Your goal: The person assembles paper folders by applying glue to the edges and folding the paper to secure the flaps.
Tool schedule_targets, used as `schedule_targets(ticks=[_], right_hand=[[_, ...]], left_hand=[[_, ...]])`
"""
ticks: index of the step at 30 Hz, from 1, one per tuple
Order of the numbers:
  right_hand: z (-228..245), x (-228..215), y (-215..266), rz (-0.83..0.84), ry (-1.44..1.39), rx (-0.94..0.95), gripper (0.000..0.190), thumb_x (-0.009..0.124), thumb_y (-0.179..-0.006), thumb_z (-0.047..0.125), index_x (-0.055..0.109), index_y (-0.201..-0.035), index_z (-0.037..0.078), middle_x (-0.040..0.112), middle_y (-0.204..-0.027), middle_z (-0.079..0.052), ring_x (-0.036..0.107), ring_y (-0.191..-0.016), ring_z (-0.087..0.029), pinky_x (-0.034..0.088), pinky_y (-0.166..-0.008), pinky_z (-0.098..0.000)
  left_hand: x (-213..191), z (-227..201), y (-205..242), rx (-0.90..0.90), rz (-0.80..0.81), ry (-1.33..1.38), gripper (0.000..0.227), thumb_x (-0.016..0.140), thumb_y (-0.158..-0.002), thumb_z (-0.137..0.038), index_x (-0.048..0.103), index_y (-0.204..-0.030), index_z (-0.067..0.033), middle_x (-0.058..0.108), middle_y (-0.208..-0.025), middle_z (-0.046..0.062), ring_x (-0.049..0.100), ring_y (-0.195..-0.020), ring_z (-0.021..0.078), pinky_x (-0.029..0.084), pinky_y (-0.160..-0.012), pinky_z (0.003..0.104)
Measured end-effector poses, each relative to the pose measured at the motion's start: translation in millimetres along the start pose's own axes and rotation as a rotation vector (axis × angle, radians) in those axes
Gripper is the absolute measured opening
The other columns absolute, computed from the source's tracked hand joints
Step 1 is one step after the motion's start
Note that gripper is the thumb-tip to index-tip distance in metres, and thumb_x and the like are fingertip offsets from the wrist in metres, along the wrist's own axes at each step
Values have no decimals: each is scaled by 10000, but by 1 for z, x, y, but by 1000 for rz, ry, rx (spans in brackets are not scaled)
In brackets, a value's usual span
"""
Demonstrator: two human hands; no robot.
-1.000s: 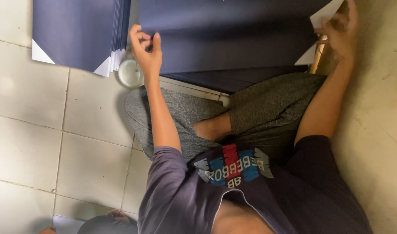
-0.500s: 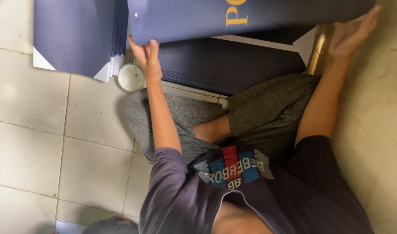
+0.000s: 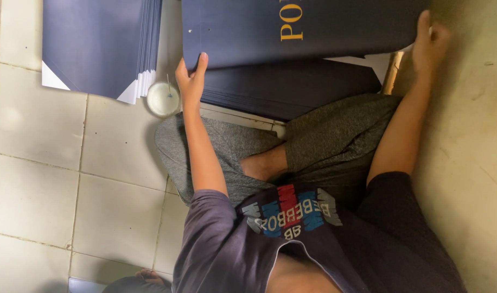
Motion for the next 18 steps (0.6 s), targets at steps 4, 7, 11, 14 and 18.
schedule_targets(ticks=[4,7,11,14,18], right_hand=[[1,2,-2,80,154,-77,722,756,-1243,519,353,-724,219,301,-720,84,317,-702,-74,245,-648,-361],[3,7,3,120,290,-68,608,765,-1231,458,470,-756,218,465,-743,81,474,-706,-94,357,-657,-388],[50,14,29,-43,511,-473,337,877,-1084,362,775,-1022,46,769,-927,-98,731,-813,-249,562,-645,-436],[128,23,83,106,537,-708,407,862,-1067,289,743,-1258,-50,724,-1169,-217,669,-1051,-367,522,-841,-502],[158,84,127,714,560,-824,794,707,-885,584,596,-1496,90,509,-1547,-233,444,-1431,-394,203,-977,-890]], left_hand=[[-4,7,2,9,-53,-89,391,743,-911,-392,719,-1154,-86,759,-1079,27,709,-1035,141,598,-922,296],[-10,11,3,100,-140,-319,353,755,-897,-452,712,-901,-101,599,-1028,14,608,-951,166,507,-935,386],[-17,21,6,150,-249,-454,410,766,-873,-481,744,-933,-76,610,-1077,25,578,-1025,202,477,-937,388],[-17,28,7,97,-207,-559,555,729,-895,-518,697,-1113,-8,582,-1222,82,544,-1171,258,464,-1010,449],[-8,50,3,-10,-93,-735,721,615,-984,-558,459,-1377,27,490,-1401,201,482,-1321,399,370,-1100,574]])
Point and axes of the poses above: each hand's wrist, its own y-axis away from the middle knuckle, its own x-axis out of the palm, z = x × y, the point moved 4 cm from there along -y, towards the middle knuckle
